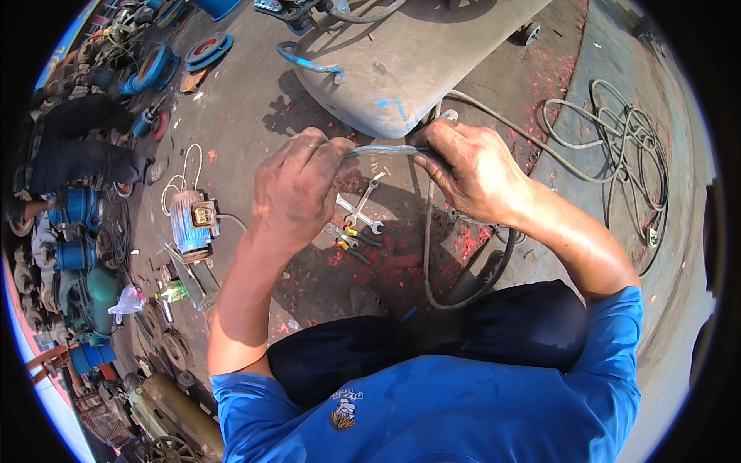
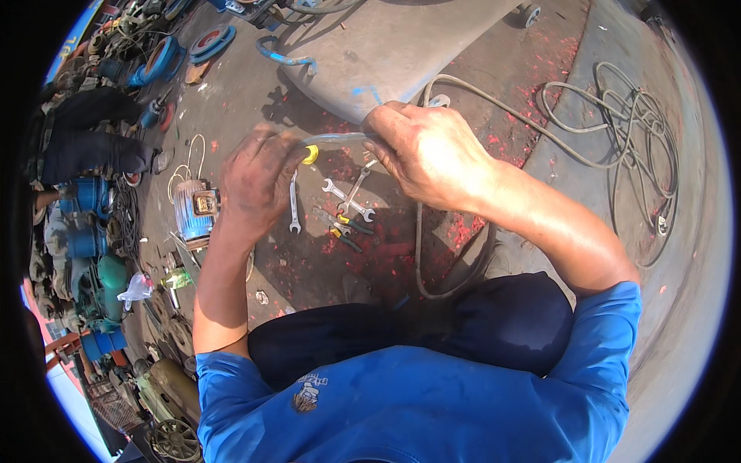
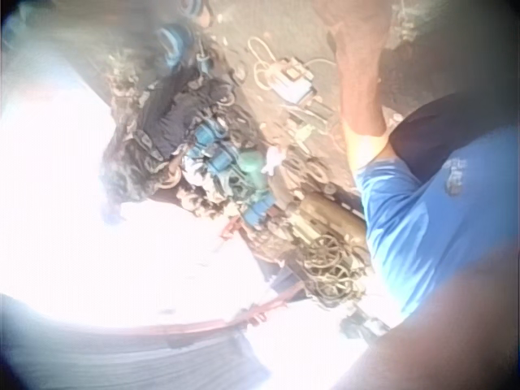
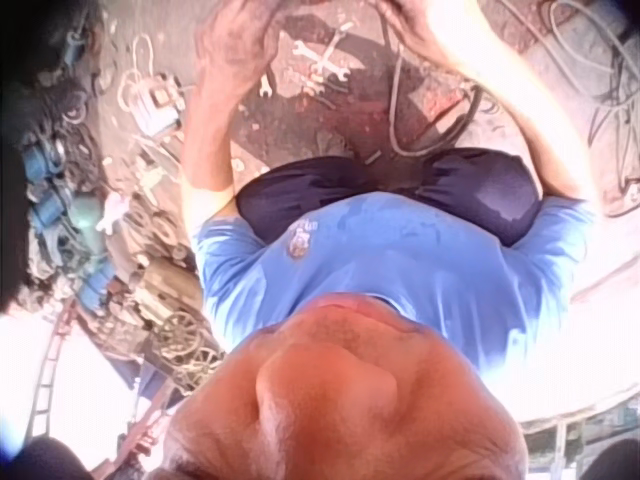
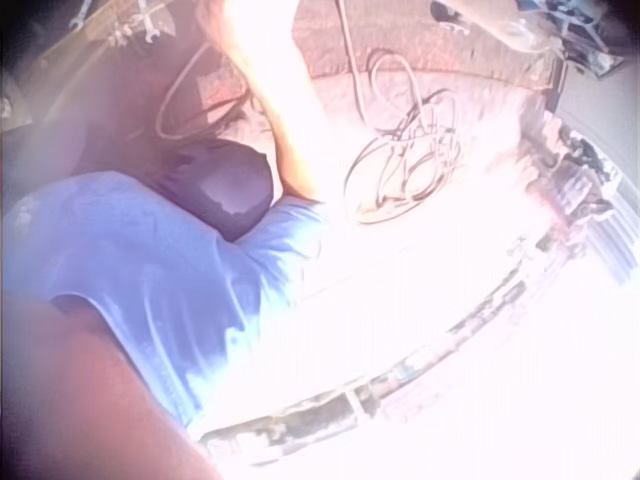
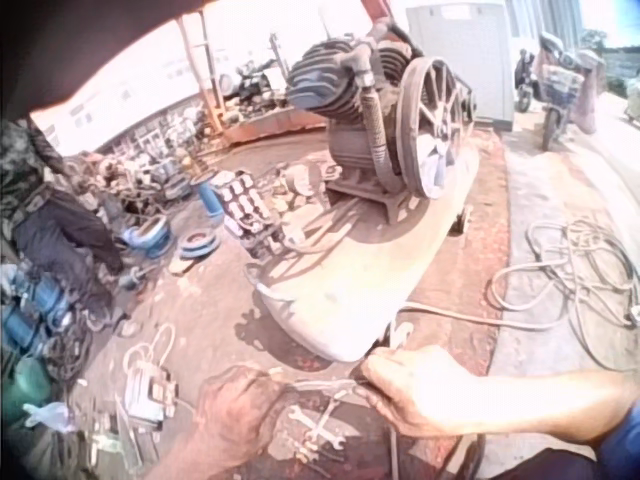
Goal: The person is repairing an electrical component, likely a starter solenoid. They use pliers to strip the insulation from wires and a screwdriver to tighten connections on the component.
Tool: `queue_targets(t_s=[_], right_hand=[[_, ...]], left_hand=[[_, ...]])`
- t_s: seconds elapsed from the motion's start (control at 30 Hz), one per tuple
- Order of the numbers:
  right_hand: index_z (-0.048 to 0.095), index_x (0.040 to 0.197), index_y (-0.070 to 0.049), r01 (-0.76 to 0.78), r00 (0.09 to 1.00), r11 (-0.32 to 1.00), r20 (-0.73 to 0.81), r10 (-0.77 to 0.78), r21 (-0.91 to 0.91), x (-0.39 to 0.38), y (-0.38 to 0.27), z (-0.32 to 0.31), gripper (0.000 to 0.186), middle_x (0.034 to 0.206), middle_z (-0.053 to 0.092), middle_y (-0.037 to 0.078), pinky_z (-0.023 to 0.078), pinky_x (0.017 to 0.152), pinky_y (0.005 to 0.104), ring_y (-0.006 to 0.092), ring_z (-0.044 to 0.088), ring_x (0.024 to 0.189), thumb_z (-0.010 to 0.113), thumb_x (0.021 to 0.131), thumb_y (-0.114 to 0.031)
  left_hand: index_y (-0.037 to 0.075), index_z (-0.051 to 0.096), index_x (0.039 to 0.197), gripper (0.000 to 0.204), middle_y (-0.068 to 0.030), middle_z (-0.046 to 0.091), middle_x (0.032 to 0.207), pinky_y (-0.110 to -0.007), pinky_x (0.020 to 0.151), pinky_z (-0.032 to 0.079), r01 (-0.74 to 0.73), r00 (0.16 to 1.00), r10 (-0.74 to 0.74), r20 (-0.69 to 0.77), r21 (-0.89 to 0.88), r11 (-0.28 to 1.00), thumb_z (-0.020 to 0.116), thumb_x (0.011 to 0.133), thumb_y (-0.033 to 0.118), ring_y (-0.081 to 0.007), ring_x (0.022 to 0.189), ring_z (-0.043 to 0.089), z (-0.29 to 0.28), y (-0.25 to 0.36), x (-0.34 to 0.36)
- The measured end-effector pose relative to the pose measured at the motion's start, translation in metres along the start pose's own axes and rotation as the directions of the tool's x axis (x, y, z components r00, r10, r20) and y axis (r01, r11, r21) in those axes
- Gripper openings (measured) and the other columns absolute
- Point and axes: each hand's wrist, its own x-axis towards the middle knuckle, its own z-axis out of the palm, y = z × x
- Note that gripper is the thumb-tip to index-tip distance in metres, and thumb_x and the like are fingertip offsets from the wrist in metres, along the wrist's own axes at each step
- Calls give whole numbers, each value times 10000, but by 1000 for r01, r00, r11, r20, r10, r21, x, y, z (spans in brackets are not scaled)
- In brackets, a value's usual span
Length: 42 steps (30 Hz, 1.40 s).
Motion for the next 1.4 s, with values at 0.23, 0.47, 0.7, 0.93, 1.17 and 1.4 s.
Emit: queue_targets(t_s=[0.23, 0.47, 0.7, 0.93, 1.17, 1.4], right_hand=[[611, 955, -17, 40, 997, 987, 62, -50, 155, 4, -7, -3, 175, 813, 642, 172, 506, 648, 488, 404, 644, 790, 691, 877, -151], [613, 967, -17, -83, 952, 992, 302, 52, 91, 4, -2, -15, 188, 792, 639, 204, 490, 635, 513, 437, 630, 765, 683, 900, -178], [616, 1039, 9, -3, 997, 961, 79, -20, 277, 21, -21, -3, 237, 807, 653, 223, 507, 710, 509, 435, 650, 837, 692, 899, -167], [647, 977, -15, -178, 979, 935, 149, 137, 308, 31, -30, -19, 184, 800, 653, 207, 497, 679, 485, 421, 646, 798, 711, 882, -159], [688, 982, -38, -110, 987, 955, 140, 73, 274, 35, -31, -18, 142, 840, 693, 170, 526, 681, 446, 351, 687, 802, 669, 925, -166], [709, 1046, -44, -302, 944, 844, 261, 201, 444, 37, -30, -21, 163, 847, 713, 148, 538, 715, 387, 284, 708, 808, 658, 943, -160]], left_hand=[[19, 652, 1043, 251, -147, 624, 909, -418, 707, 528, 21, 996, 10, 85, -352, 936, 725, 809, 74, -347, 803, 641, 5, 6, 0], [2, 665, 1002, 227, -152, 638, 880, -425, 698, 513, -8, 978, 83, 193, -362, 932, 748, 815, 100, -348, 776, 623, 3, 5, -1], [8, 694, 967, 190, -127, 642, 849, -368, 634, 499, 31, 999, -33, 4, -433, 901, 765, 802, 69, -273, 722, 626, -3, 15, 10], [-17, 698, 996, 172, -121, 656, 812, -340, 599, 504, 43, 986, -121, -114, -528, 848, 740, 857, 76, -216, 673, 633, -11, 7, 5], [-18, 693, 1013, 205, -106, 639, 827, -329, 615, 503, 358, 914, -369, 166, -758, 545, 703, 896, 150, -236, 695, 641, -13, 18, 4], [31, 669, 1030, 294, -88, 635, 901, -393, 656, 491, -229, 947, 238, -216, 70, 971, 783, 791, 158, -282, 776, 611, -7, 12, 10]])
